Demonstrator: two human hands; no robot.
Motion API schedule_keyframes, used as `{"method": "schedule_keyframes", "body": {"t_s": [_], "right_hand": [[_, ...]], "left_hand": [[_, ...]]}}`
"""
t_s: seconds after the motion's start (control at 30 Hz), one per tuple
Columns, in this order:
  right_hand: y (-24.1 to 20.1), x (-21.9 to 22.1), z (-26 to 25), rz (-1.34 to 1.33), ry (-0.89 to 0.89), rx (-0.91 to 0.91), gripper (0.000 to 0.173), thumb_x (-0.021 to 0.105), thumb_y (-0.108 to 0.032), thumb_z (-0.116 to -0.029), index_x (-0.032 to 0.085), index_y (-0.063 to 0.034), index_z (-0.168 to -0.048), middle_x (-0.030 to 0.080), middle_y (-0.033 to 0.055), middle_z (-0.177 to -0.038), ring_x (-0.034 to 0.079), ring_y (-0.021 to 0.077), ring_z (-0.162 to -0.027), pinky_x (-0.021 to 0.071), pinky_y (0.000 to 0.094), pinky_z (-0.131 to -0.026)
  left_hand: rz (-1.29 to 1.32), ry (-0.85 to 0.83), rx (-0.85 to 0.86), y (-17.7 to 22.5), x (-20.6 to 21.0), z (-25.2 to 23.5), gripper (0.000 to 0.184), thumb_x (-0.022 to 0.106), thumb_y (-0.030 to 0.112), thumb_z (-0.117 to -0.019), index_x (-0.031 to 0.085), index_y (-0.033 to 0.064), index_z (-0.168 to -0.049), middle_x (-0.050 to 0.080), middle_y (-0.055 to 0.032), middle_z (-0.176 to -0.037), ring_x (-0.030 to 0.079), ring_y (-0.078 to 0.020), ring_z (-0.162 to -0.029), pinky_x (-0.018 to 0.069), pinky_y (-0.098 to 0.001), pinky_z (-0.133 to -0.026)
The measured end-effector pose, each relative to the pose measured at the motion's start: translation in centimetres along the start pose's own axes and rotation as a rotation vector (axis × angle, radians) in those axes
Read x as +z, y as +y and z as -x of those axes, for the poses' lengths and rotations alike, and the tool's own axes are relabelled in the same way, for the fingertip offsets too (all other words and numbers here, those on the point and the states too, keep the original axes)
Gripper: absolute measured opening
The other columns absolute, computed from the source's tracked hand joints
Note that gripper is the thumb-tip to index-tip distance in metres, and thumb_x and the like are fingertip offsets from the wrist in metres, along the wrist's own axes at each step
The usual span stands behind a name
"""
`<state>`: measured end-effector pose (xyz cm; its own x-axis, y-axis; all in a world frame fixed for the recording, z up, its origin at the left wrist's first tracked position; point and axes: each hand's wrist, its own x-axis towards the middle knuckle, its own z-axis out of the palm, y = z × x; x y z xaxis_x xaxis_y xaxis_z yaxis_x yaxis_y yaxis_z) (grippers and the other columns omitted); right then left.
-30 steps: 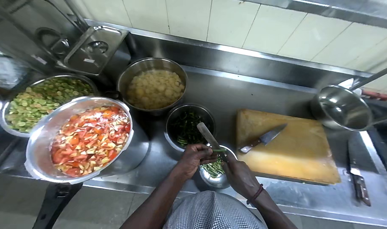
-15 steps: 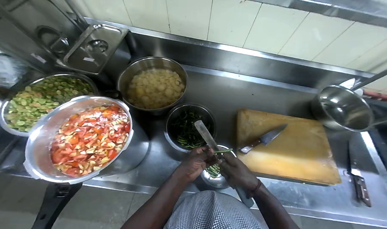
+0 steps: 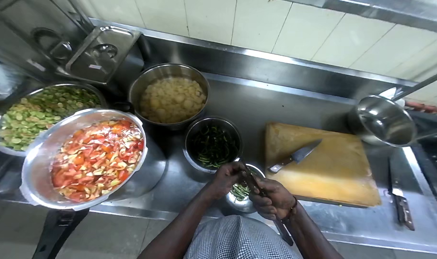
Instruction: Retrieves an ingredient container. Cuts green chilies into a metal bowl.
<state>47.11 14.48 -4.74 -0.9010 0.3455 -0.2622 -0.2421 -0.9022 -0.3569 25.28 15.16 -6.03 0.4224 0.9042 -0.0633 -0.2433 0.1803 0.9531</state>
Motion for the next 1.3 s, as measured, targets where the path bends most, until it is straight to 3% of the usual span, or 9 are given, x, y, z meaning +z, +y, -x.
{"method": "schedule_keyframes", "body": {"t_s": [0.13, 0.2, 0.3, 0.4, 0.5, 0.63, 0.87, 1.07, 1.3], "right_hand": [[0.2, 0.2, 0.8, -0.043, -0.136, -0.050, 0.026, 0.055, -0.042, -0.1027, 0.059, -0.0181, -0.094, 0.051, -0.0056, -0.062, 0.054, 0.0051, -0.046, 0.0497, 0.0214, -0.044], [-0.1, 0.7, 1.6, 0.014, -0.090, -0.111, 0.026, 0.057, -0.043, -0.1019, 0.059, -0.0177, -0.094, 0.053, -0.0050, -0.064, 0.055, 0.0062, -0.047, 0.0518, 0.0232, -0.045], [-0.3, 1.8, 2.3, 0.251, 0.368, -0.255, 0.034, 0.055, -0.045, -0.1023, 0.060, -0.0141, -0.090, 0.052, -0.0018, -0.063, 0.052, 0.0068, -0.044, 0.0522, 0.0243, -0.044], [-0.1, 2.2, 1.5, 0.562, 0.783, -0.312, 0.028, 0.045, -0.035, -0.1078, 0.058, -0.0102, -0.106, 0.050, 0.0015, -0.064, 0.051, 0.0106, -0.047, 0.0532, 0.0278, -0.048], [0.5, 1.7, 0.5, 0.752, 0.888, -0.301, 0.026, 0.057, -0.030, -0.1035, 0.059, -0.0089, -0.119, 0.050, 0.0023, -0.067, 0.050, 0.0127, -0.051, 0.0507, 0.0292, -0.051], [1.3, 2.5, -1.0, 0.787, 0.907, -0.292, 0.028, 0.066, -0.034, -0.0984, 0.062, -0.0063, -0.103, 0.052, 0.0027, -0.064, 0.049, 0.0125, -0.048, 0.0494, 0.0285, -0.049], [1.8, 2.1, -1.2, 0.593, 0.787, -0.179, 0.043, 0.050, -0.042, -0.1069, 0.053, -0.0122, -0.076, 0.037, -0.0041, -0.051, 0.036, 0.0056, -0.038, 0.0352, 0.0214, -0.038], [1.9, 0.1, -0.9, 0.316, 0.562, -0.065, 0.048, 0.039, -0.051, -0.1076, 0.051, -0.0140, -0.080, 0.037, -0.0059, -0.054, 0.035, 0.0031, -0.038, 0.0369, 0.0183, -0.037], [2.2, -2.2, -0.6, 0.139, 0.329, -0.037, 0.053, 0.040, -0.059, -0.1050, 0.053, -0.0156, -0.077, 0.041, -0.0061, -0.056, 0.040, 0.0028, -0.039, 0.0401, 0.0180, -0.038]], "left_hand": [[-0.175, 0.219, -0.025, 0.1, -0.1, -0.5, 0.016, 0.053, 0.004, -0.1049, 0.065, 0.0000, -0.113, 0.072, -0.0103, -0.098, 0.071, -0.0164, -0.076, 0.0618, -0.0296, -0.070], [-0.164, 0.317, -0.064, -0.1, -0.4, -1.0, 0.014, 0.055, 0.001, -0.1033, 0.065, -0.0027, -0.113, 0.073, -0.0103, -0.095, 0.072, -0.0160, -0.074, 0.0623, -0.0294, -0.069], [-0.158, 0.323, -0.119, 0.6, -0.2, -0.7, 0.013, 0.057, 0.003, -0.1028, 0.066, -0.0028, -0.111, 0.073, -0.0115, -0.094, 0.071, -0.0171, -0.072, 0.0620, -0.0301, -0.067], [-0.163, 0.283, -0.143, 1.2, 0.4, -0.1, 0.013, 0.058, 0.006, -0.1036, 0.067, -0.0006, -0.112, 0.074, -0.0113, -0.093, 0.072, -0.0174, -0.069, 0.0620, -0.0295, -0.065], [-0.188, 0.234, -0.197, 2.1, 1.4, 0.4, 0.014, 0.059, 0.008, -0.1038, 0.066, 0.0001, -0.112, 0.073, -0.0097, -0.091, 0.070, -0.0161, -0.066, 0.0610, -0.0284, -0.064], [-0.354, 0.125, -0.196, 3.0, 2.4, 1.2, 0.015, 0.062, 0.013, -0.1031, 0.070, 0.0024, -0.108, 0.071, -0.0059, -0.085, 0.067, -0.0121, -0.064, 0.0596, -0.0267, -0.063], [-0.577, 0.124, -0.007, 0.7, 2.3, 2.1, 0.017, 0.061, 0.017, -0.1023, 0.074, 0.0061, -0.103, 0.071, -0.0028, -0.085, 0.065, -0.0087, -0.068, 0.0580, -0.0268, -0.067], [-0.871, 0.189, 0.222, -0.6, 2.6, 2.3, 0.019, 0.060, 0.015, -0.1007, 0.076, 0.0053, -0.100, 0.073, -0.0062, -0.091, 0.069, -0.0142, -0.082, 0.0581, -0.0323, -0.080], [-0.984, 0.179, 0.161, -0.3, 3.7, 2.3, 0.024, 0.056, 0.016, -0.1035, 0.076, 0.0040, -0.106, 0.074, -0.0098, -0.102, 0.071, -0.0199, -0.097, 0.0570, -0.0371, -0.092]]}}
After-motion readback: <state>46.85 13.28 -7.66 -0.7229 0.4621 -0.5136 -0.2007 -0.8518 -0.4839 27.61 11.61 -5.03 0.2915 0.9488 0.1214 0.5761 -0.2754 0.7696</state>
